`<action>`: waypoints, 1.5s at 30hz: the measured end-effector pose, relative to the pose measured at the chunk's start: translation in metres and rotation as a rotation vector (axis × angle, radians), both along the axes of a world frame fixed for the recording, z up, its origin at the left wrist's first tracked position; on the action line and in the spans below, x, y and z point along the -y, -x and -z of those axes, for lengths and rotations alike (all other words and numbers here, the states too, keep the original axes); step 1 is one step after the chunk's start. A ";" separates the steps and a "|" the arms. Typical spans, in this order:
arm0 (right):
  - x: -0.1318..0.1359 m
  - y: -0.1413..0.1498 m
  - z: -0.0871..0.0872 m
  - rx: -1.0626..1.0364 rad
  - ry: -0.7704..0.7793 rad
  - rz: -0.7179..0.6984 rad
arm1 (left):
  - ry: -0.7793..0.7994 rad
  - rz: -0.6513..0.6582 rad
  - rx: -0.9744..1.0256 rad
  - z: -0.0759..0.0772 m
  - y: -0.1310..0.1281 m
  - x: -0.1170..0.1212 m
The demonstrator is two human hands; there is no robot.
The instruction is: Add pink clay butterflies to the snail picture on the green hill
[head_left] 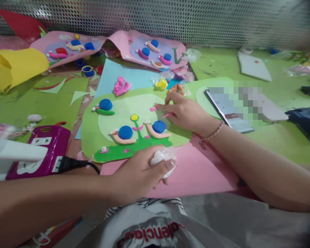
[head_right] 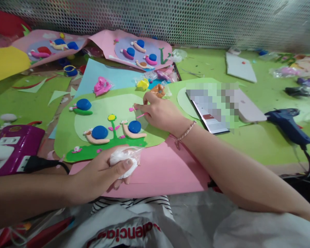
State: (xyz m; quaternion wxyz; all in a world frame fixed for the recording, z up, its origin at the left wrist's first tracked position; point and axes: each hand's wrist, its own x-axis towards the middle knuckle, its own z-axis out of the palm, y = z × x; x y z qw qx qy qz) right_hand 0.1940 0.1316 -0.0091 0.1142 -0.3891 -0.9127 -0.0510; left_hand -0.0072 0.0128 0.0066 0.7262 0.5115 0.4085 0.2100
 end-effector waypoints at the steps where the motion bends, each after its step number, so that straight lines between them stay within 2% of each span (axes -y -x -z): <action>1: 0.000 0.000 0.000 0.001 -0.002 0.000 | -0.001 -0.002 -0.003 0.000 0.000 0.000; 13: 0.000 0.000 0.001 0.027 0.006 0.009 | -0.002 -0.001 0.026 0.000 0.000 0.001; 21: 0.000 -0.003 0.000 -0.047 -0.005 -0.001 | -0.014 0.003 0.013 0.000 0.000 0.001; 45: 0.006 -0.001 -0.002 0.034 -0.030 0.037 | -0.004 -0.001 0.014 0.000 0.000 0.001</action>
